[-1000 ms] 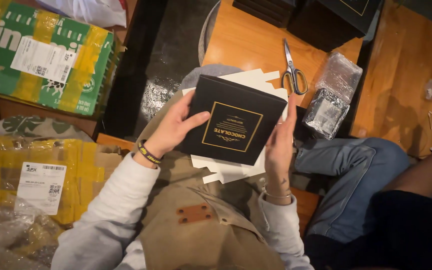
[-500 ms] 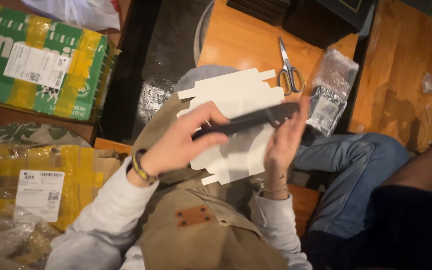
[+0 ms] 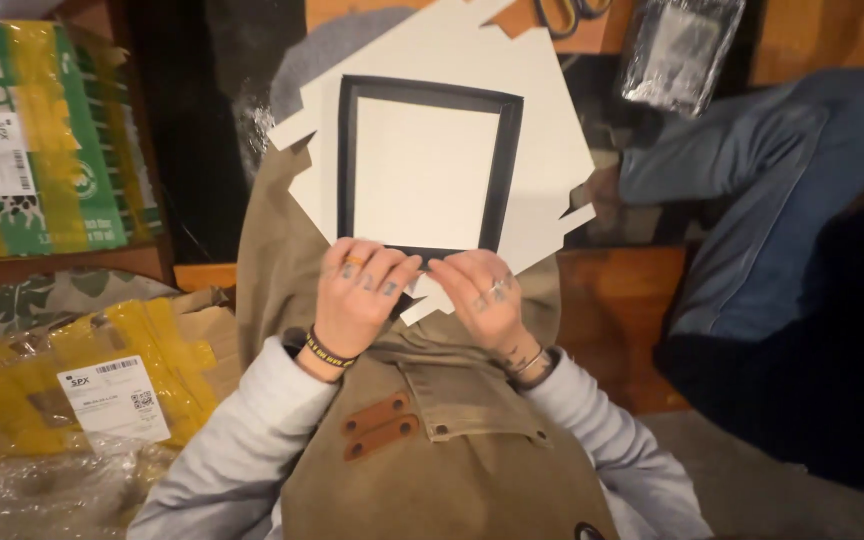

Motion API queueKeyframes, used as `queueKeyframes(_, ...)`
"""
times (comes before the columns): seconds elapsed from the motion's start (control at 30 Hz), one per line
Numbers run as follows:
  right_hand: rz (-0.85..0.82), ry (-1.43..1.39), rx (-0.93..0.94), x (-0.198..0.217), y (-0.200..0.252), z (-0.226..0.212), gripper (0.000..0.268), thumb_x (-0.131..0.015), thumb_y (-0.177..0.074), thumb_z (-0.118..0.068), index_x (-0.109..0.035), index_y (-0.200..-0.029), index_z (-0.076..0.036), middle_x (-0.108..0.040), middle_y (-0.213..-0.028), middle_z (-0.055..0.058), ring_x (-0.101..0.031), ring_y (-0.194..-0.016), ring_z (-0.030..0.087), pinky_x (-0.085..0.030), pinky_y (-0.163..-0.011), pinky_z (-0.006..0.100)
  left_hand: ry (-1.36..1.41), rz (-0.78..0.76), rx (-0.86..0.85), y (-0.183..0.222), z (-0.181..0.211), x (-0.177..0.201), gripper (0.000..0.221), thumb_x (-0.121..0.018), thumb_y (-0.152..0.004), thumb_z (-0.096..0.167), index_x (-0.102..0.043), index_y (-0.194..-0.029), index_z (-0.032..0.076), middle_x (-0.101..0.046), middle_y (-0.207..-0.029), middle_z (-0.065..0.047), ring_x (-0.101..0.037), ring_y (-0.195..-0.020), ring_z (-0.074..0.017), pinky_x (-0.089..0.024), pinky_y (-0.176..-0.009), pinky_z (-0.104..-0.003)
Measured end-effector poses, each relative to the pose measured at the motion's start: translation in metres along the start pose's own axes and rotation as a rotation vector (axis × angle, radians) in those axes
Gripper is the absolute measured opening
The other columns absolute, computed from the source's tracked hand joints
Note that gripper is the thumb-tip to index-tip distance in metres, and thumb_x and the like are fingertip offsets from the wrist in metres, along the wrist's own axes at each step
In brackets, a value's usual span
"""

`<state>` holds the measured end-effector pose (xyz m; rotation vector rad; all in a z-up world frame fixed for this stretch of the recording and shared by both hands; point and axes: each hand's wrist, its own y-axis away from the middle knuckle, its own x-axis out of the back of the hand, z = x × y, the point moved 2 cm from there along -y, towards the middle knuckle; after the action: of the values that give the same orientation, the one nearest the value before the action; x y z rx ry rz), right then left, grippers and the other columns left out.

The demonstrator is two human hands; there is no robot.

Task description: Assembling small cardboard boxes for chocolate by folding pre-scored templates and applying adhesive strips.

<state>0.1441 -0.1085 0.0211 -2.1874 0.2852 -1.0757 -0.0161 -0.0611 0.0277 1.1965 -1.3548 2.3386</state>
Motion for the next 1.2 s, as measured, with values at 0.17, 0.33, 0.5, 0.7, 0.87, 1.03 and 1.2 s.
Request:
queueKeyframes(0.17,0.000,0.071,-0.026,-0.017,0.011,0.005,0.013,-0.078,-0.081,-0.010,-0.076,-0.093,-0.006,-0.064,-0.084,0.007,-0.059,-0.072,0.022,-0.058,-0.069,0.034,-0.026,-0.011,0.104,0.012,-0.006,-0.001,0.010,-0.065,-0.096,0.022,-0.071,-0.093,0.014,-0.059,-0.083,-0.001,-0.056,-0.077,-0.0205,-0.045,-0.086,-0.040)
queueKeyframes(0.33,-0.040,0.141,-0.040,-0.030,0.018,0.004,0.008,-0.070,-0.089,-0.010,-0.075,-0.094,-0.007,-0.060,-0.084,0.007,-0.056,-0.073,0.022,-0.055,-0.070,0.033,-0.030,-0.052,0.195,0.006,-0.006,0.002,0.017,-0.064,-0.096,0.030,-0.070,-0.092,0.015,-0.060,-0.084,0.001,-0.056,-0.079,-0.0200,-0.042,-0.084,-0.041)
queueKeyframes(0.5,-0.151,0.051,-0.092,-0.032,0.019,0.009,0.009,-0.071,-0.089,-0.012,-0.070,-0.095,-0.005,-0.057,-0.086,0.008,-0.054,-0.074,0.024,-0.051,-0.070,0.034,-0.004,-0.062,0.265,-0.001,-0.009,0.001,0.019,-0.061,-0.097,0.031,-0.068,-0.087,0.016,-0.057,-0.081,0.001,-0.054,-0.073,-0.0197,-0.044,-0.071,-0.037)
queueKeyframes(0.7,-0.174,0.051,-0.103,-0.041,0.024,0.014,0.009,-0.072,-0.088,-0.010,-0.069,-0.094,-0.005,-0.054,-0.084,0.007,-0.051,-0.072,0.023,-0.050,-0.065,0.033,-0.024,-0.071,0.263,0.000,-0.016,-0.004,0.020,-0.061,-0.098,0.028,-0.067,-0.084,0.015,-0.058,-0.081,-0.001,-0.056,-0.071,-0.0216,-0.042,-0.066,-0.035)
queueKeyframes(0.87,-0.155,0.210,-0.040,-0.015,0.004,0.010,0.010,-0.066,-0.094,-0.022,-0.070,-0.097,-0.014,-0.057,-0.090,0.003,-0.054,-0.078,0.021,-0.036,-0.071,0.033,-0.170,-0.057,0.196,0.042,-0.032,0.001,0.021,-0.058,-0.099,0.041,-0.067,-0.087,0.026,-0.060,-0.083,0.007,-0.055,-0.090,-0.0170,-0.025,-0.091,-0.041)
queueKeyframes(1.03,-0.130,0.211,0.005,-0.016,0.022,0.025,0.011,-0.067,-0.093,-0.027,-0.069,-0.097,-0.016,-0.057,-0.087,0.001,-0.051,-0.076,0.020,-0.033,-0.073,0.034,-0.144,-0.067,0.139,0.043,-0.042,0.008,0.020,-0.061,-0.098,0.040,-0.069,-0.087,0.027,-0.062,-0.087,0.009,-0.049,-0.094,-0.0157,-0.024,-0.092,-0.040)
queueKeyframes(1.2,-0.154,0.239,0.000,-0.016,0.011,0.024,0.011,-0.065,-0.094,-0.028,-0.070,-0.097,-0.019,-0.057,-0.088,0.000,-0.051,-0.075,0.019,-0.026,-0.071,0.034,-0.156,-0.089,0.172,0.052,-0.045,-0.001,0.017,-0.063,-0.097,0.041,-0.069,-0.090,0.027,-0.063,-0.089,0.011,-0.043,-0.083,-0.0168,-0.026,-0.078,-0.037)
